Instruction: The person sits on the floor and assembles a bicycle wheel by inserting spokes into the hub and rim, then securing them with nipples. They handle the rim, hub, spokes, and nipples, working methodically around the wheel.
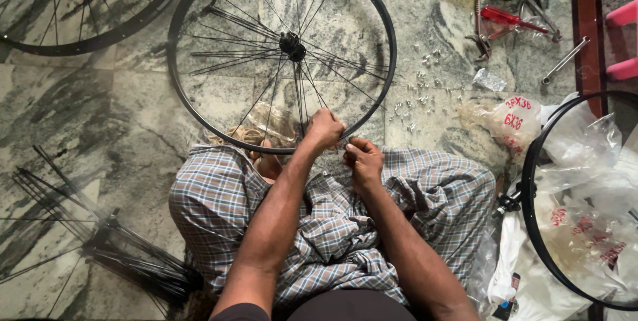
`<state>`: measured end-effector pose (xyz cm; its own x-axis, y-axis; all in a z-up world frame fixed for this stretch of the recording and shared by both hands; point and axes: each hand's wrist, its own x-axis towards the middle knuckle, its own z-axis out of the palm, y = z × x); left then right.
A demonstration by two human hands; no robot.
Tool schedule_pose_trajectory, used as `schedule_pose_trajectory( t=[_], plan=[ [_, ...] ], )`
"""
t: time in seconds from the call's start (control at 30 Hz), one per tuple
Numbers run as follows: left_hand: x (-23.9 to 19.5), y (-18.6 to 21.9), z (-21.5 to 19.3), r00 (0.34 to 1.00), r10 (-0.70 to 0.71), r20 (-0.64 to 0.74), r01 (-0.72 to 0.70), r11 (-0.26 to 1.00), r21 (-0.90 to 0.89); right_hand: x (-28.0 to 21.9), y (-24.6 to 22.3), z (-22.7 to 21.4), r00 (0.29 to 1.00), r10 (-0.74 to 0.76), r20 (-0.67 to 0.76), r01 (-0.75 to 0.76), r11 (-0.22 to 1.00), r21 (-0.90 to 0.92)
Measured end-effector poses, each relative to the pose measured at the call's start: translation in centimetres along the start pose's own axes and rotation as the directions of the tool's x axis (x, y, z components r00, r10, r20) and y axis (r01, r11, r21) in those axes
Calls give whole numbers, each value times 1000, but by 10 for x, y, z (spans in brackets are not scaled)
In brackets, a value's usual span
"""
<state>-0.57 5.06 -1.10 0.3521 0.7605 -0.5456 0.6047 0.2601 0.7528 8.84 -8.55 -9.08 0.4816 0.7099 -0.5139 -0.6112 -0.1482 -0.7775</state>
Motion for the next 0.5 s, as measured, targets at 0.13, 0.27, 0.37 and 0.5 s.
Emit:
schedule_pose_trajectory(
  t=[0.13, 0.27, 0.37, 0.5],
  plan=[
    [1, 2, -1, 1000, -29, 1, 29, 999, -33, -2, -5, 10, 995, 102, 22, -103, 992, 74],
    [0, 0, 2, 998, -54, 26, 55, 998, -19, -5, -8, 16, 980, 187, 73, -197, 966, 167],
    [0, 3, -1, 998, -54, 19, 54, 998, -9, -9, -10, 17, 981, 193, 26, -194, 975, 110],
    [-1, 5, -2, 998, -56, 3, 56, 998, 14, -6, -7, 17, 995, 97, -21, -92, 983, 158]
  ],
)
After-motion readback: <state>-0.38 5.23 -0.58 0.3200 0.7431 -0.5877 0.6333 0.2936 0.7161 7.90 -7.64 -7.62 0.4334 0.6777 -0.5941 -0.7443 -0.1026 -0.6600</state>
